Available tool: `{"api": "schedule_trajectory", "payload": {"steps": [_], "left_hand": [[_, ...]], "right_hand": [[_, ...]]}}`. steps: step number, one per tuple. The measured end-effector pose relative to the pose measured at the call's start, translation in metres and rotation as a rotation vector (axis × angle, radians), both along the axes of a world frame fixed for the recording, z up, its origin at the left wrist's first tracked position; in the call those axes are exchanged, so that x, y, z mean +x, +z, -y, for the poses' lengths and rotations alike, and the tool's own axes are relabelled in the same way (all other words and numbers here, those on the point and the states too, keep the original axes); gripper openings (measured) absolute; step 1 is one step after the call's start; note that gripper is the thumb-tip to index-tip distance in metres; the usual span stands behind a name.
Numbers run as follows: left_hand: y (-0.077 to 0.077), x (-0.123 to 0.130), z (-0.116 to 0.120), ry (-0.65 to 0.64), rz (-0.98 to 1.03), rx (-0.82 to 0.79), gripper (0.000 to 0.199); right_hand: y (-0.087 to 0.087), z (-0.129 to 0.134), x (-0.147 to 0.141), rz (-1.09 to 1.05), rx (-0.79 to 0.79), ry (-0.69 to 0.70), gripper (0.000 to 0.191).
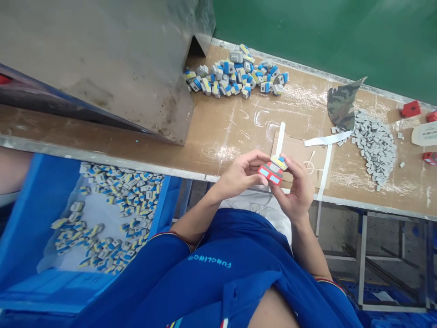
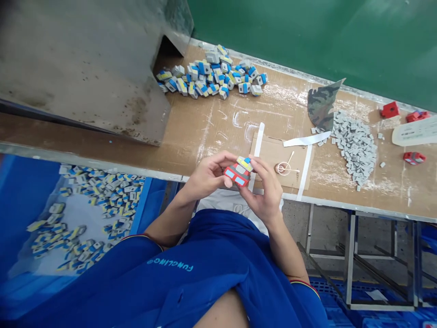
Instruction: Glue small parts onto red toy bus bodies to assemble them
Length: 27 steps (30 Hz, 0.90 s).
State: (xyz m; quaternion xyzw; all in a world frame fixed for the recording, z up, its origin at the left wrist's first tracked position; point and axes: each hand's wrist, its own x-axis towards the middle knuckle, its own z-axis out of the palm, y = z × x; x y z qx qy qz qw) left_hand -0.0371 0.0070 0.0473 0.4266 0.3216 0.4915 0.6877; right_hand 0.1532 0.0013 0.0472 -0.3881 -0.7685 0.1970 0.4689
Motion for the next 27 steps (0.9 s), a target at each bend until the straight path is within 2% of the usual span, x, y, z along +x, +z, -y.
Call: {"api": "schedule_trajectory", "payload": {"steps": [3,6,9,15,21,27], "left_hand": [[-0.001,-0.007,-0.004,0.035,-0.078,0.298,0.072],[0.001,-0.009,-0.006,0.078,-0.214,0.531,0.064],[0.003,-0.006,-0.006,0.171,-0.321,0.654,0.057],[0.001,0.005,-0.004,0.318,-0.381,0.734,0.053],[0.011,0.010,-0.001,0.342,-0.472,0.746,0.050],[0.016,0.012,0.002,0.336,-0.447,0.750,0.048]], "right_hand": [[0.001,0.004,0.002,-0.096,-0.058,0.073,0.066],[0.000,0.006,0.002,-0.166,-0.097,0.107,0.065],[0.000,0.006,0.001,-0.207,-0.109,0.127,0.065],[0.002,0.007,-0.001,-0.259,-0.132,0.080,0.058],[0.013,0.010,-0.002,-0.247,-0.067,0.022,0.053],[0.017,0.014,-0.002,-0.265,-0.059,0.011,0.051]]}}
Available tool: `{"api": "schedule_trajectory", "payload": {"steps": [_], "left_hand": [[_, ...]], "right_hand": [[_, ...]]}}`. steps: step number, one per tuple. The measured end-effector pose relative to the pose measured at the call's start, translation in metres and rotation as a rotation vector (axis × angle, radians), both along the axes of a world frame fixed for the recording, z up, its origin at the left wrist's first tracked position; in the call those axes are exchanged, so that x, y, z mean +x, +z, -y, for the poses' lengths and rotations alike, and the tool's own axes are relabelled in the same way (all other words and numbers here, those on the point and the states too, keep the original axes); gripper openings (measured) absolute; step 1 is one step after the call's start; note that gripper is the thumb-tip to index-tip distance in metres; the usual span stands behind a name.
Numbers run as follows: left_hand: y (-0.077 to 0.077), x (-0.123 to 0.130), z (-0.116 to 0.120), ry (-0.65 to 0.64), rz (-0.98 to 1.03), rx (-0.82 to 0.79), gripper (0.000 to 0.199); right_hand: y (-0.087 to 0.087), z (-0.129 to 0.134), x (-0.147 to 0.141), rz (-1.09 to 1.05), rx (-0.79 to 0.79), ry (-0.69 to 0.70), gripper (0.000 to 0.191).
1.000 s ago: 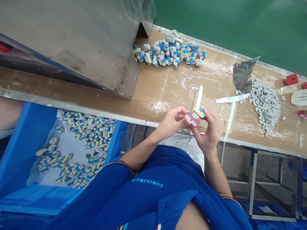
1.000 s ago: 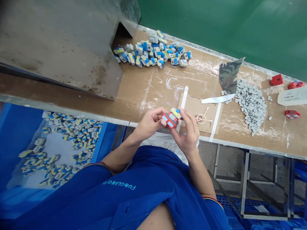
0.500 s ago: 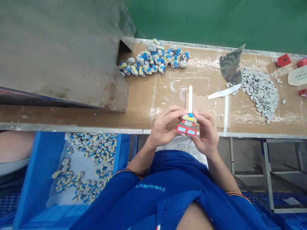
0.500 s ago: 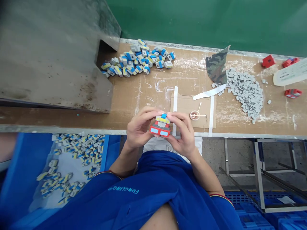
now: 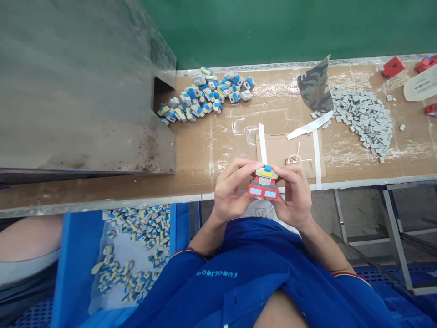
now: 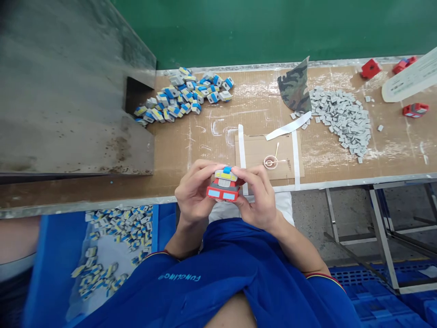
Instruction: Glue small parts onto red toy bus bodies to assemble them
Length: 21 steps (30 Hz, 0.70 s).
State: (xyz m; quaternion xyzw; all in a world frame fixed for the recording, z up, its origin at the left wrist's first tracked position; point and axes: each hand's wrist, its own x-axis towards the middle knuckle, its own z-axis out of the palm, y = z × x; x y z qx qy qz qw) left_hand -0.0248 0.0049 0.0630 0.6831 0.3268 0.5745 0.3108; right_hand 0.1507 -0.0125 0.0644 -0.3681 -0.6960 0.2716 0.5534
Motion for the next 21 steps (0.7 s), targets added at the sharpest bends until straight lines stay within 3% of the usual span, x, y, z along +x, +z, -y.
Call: {"api": "schedule_trajectory", "payload": {"steps": [6,12,21], "left_hand": [[-0.0055,-0.0025,-0.0007,-0.022,0.056,-0.045,0.050],[-0.0012,-0.0065,-0.0029,-0.038,-0.004,-0.071,0.057],[0.0011,-0.0051,-0.0011,0.007,-0.056,0.009,0.051]], "right_hand": [[0.0009,-0.0042,0.0014,0.004,0.016,0.039,0.051],[0.0015,-0.0079,0.0033,0.024,-0.004,0.019,0.048],[0.0003,-0.0010,0.0019,-0.033,-0.029,0.030,0.050]]}}
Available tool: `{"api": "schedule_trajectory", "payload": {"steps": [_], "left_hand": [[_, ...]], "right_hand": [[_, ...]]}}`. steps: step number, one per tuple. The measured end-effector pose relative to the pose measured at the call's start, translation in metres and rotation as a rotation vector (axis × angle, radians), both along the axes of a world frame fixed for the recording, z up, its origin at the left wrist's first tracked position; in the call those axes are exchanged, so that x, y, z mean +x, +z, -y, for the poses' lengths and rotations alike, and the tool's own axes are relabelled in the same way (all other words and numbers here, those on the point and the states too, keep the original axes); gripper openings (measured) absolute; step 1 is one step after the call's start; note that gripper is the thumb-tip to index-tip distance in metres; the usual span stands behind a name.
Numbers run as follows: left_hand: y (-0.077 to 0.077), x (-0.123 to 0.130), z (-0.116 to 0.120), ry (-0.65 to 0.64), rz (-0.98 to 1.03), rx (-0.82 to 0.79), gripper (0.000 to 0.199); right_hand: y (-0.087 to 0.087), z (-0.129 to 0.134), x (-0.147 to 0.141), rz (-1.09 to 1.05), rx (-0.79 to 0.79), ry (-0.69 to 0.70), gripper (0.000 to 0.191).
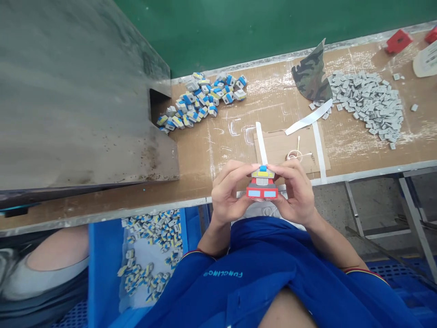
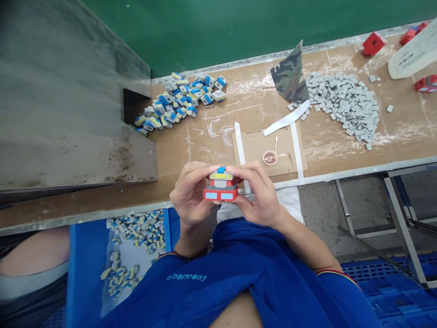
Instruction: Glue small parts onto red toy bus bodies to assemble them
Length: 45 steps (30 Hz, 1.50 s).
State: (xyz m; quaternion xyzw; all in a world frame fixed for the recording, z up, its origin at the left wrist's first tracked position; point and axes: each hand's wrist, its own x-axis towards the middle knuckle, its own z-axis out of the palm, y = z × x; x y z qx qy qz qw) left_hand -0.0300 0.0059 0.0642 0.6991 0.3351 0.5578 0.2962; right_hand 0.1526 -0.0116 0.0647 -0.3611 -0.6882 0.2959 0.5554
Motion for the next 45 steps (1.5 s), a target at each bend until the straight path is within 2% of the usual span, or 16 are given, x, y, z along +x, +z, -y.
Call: {"api": "schedule_trajectory", "payload": {"steps": [7,12,20,25,31,35,40,45], "left_hand": [[-0.004,0.003,0.004,0.015,0.038,-0.055,0.049],[-0.010,0.001,0.005,0.022,0.046,-0.084,0.047],[-0.025,-0.003,0.008,0.012,0.054,-0.201,0.048],[-0.044,-0.006,0.030,0.018,0.034,-0.318,0.050],[-0.065,0.001,0.078,0.005,-0.061,-0.382,0.046],[-0.081,0.009,0.103,0.034,-0.095,-0.417,0.043],[-0.099,0.020,0.111,0.078,-0.097,-0.425,0.041],[-0.106,0.027,0.106,0.108,-0.092,-0.363,0.039]], "right_hand": [[0.001,-0.004,0.006,0.071,0.040,0.024,0.049],[-0.001,-0.007,0.006,0.038,0.040,0.056,0.050],[-0.020,-0.003,-0.003,0.043,-0.015,0.029,0.051],[-0.040,0.019,-0.004,0.051,-0.099,0.011,0.051],[-0.068,0.071,0.009,0.079,-0.234,-0.011,0.046],[-0.085,0.095,0.017,0.131,-0.301,-0.019,0.045],[-0.099,0.100,0.023,0.165,-0.330,-0.057,0.044],[-0.105,0.095,0.028,0.189,-0.286,-0.068,0.044]]}}
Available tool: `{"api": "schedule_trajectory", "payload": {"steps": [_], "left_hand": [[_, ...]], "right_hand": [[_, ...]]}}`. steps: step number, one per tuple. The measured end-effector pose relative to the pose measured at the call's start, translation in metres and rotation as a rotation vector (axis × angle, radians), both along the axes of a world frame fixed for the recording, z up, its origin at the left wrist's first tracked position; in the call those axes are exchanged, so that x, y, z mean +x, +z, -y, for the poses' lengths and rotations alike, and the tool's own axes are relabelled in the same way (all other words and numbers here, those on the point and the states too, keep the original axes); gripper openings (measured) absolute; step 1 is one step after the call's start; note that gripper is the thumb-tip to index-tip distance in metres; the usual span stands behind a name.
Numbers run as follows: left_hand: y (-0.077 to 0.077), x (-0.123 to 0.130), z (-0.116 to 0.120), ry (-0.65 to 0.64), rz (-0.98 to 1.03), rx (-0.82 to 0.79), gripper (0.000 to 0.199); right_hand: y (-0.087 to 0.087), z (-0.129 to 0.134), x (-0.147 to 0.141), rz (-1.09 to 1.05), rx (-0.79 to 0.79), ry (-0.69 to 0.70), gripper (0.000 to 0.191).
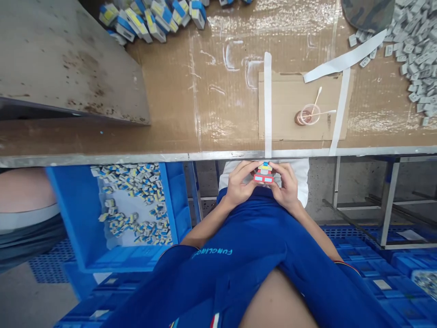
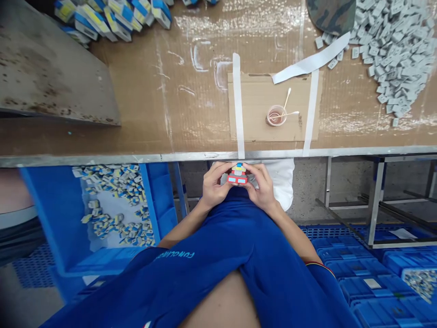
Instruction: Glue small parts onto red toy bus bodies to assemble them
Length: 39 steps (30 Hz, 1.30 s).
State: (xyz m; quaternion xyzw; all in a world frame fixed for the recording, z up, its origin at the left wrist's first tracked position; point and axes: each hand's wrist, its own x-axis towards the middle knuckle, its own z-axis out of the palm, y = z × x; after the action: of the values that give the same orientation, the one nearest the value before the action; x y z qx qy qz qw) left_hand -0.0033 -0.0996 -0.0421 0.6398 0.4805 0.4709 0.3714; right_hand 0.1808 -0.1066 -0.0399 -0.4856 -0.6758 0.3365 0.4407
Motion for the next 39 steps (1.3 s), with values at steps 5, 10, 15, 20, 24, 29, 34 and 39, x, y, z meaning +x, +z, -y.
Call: {"api": "schedule_trajectory", "payload": {"steps": [5,10,15,20,24,29,34,39], "left_hand": [[0.000,0.003,-0.002,0.040,-0.066,0.011,0.039],[0.000,0.010,-0.001,0.075,-0.031,0.100,0.039],[-0.002,0.018,-0.001,0.106,0.015,0.101,0.038],[-0.007,0.021,0.001,0.106,0.064,0.076,0.039],[-0.009,0.022,0.002,0.112,0.047,0.075,0.037],[-0.008,0.021,0.000,0.106,0.008,0.106,0.037],[-0.006,0.019,-0.001,0.106,-0.013,0.133,0.039],[-0.009,0.020,0.002,0.124,-0.028,0.147,0.040]], "right_hand": [[-0.005,-0.006,0.003,0.037,0.025,0.010,0.047],[-0.004,-0.009,0.005,0.005,0.050,0.017,0.050],[-0.004,-0.009,0.008,0.014,0.049,0.014,0.050],[-0.004,-0.008,0.008,0.015,0.055,-0.010,0.049],[-0.005,-0.008,0.008,0.006,0.055,-0.011,0.050],[-0.004,-0.011,0.010,-0.005,0.056,0.019,0.051],[-0.003,-0.010,0.010,0.017,0.053,0.008,0.050],[-0.001,-0.010,0.008,0.028,0.045,0.008,0.050]]}}
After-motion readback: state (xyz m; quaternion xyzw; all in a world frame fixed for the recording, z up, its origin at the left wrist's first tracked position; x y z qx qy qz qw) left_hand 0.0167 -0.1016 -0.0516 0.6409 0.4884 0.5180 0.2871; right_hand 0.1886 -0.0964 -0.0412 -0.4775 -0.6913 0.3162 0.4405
